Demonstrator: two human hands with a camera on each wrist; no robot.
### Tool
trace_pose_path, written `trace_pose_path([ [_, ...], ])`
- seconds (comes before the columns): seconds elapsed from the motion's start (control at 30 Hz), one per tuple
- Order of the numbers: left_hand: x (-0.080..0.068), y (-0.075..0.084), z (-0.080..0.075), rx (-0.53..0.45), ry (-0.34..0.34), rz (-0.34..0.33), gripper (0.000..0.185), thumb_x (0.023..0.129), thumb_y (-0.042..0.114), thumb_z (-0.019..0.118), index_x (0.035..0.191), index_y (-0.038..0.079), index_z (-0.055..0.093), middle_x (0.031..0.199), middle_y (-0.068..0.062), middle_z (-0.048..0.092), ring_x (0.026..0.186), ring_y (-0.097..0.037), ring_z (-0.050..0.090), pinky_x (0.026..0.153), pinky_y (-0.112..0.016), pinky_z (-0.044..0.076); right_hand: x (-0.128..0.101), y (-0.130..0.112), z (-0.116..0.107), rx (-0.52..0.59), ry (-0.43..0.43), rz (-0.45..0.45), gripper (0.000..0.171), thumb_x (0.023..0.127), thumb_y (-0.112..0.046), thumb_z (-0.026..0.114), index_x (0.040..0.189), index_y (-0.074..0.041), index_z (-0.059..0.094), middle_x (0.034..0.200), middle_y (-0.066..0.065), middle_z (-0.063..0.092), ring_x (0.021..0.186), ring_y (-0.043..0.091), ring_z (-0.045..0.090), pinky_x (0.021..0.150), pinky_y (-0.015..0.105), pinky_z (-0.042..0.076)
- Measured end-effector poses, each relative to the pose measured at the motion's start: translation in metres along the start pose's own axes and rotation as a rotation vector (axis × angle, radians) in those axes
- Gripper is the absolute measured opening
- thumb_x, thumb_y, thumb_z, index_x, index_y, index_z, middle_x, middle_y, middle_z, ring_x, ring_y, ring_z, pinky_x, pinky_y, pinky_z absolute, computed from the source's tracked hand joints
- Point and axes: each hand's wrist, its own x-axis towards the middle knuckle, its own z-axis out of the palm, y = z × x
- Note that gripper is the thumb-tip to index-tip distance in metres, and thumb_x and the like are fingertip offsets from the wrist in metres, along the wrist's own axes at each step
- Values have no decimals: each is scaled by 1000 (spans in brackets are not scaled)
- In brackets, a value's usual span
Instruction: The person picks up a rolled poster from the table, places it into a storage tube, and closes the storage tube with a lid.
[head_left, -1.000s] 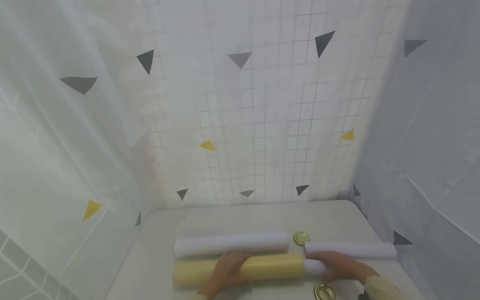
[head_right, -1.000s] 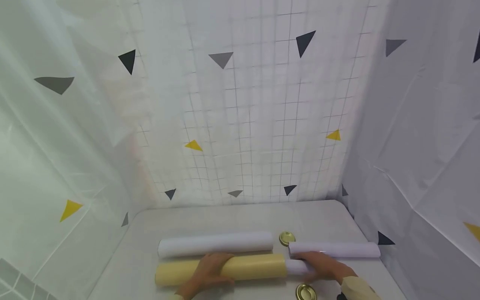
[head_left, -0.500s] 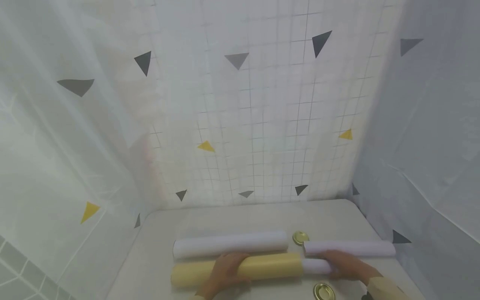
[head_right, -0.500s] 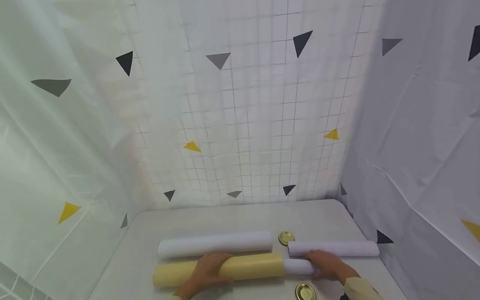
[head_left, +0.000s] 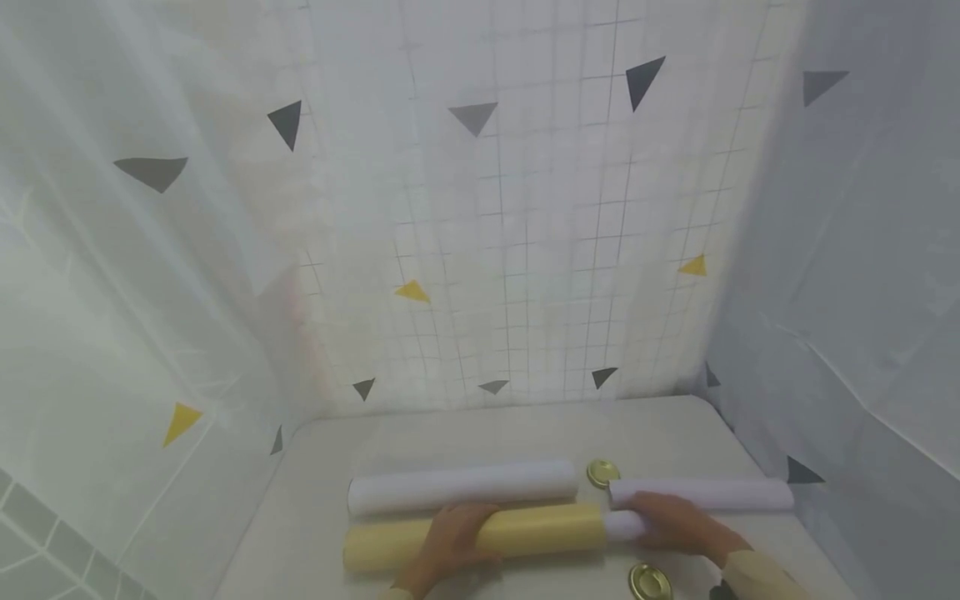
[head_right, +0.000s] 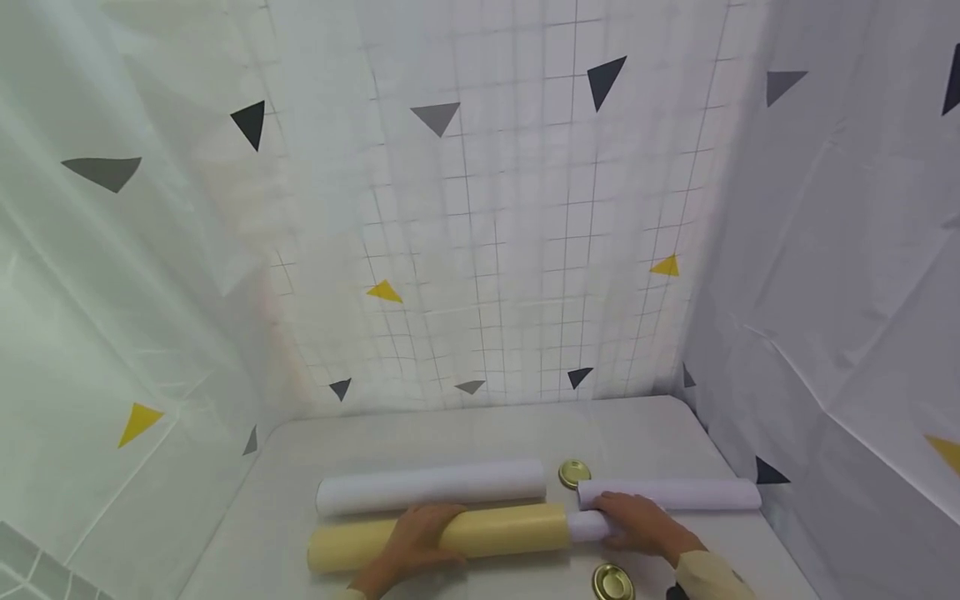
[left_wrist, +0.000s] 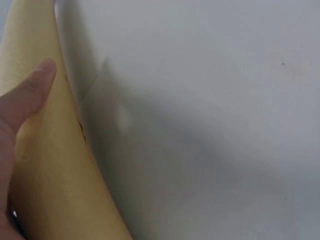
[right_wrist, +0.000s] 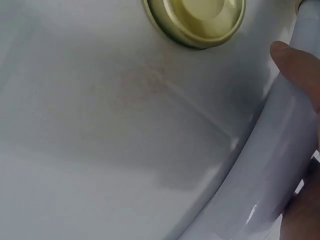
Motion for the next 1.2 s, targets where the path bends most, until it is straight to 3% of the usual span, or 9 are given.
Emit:
trace_pose_path([
  [0.23, 0, 2, -2, 2, 3, 2, 74, 71, 64, 82, 130, 22, 66, 123, 9, 76, 110, -13, 71, 91, -33, 54, 11, -9, -4, 40, -19, 24, 39, 79, -34, 85, 113, -19, 70, 105, -6, 75, 94, 11, 70, 83, 36, 59],
  [0.5, 0, 5, 0, -21, -7, -28, 75, 71, 64, 82, 130, 22, 66, 124, 9, 76, 110, -14, 71, 90, -33, 55, 21, -17, -2, 28, -46, 18, 56, 81, -43, 83, 126, -18, 63, 114, 0, 76, 99, 18, 73, 84, 43, 60],
  [0.7, 1, 6, 6, -29, -16, -29, 75, 70, 66, 81, 130, 23, 66, 122, 9, 76, 107, -13, 72, 86, -32, 54, 23, -22, 0, 26, -36, -2, 60, 79, -39, 85, 129, -15, 61, 109, -2, 77, 94, 11, 72, 81, 39, 60],
  [1.2, -3, 21, 5, 0, 2, -26, 77, 68, 67, 81, 129, 22, 67, 122, 9, 76, 107, -13, 72, 85, -31, 54, 24, -27, 6, 126, -132, 28, 73, 80, -34, 85, 142, -16, 52, 117, 1, 76, 102, 21, 73, 86, 44, 61],
])
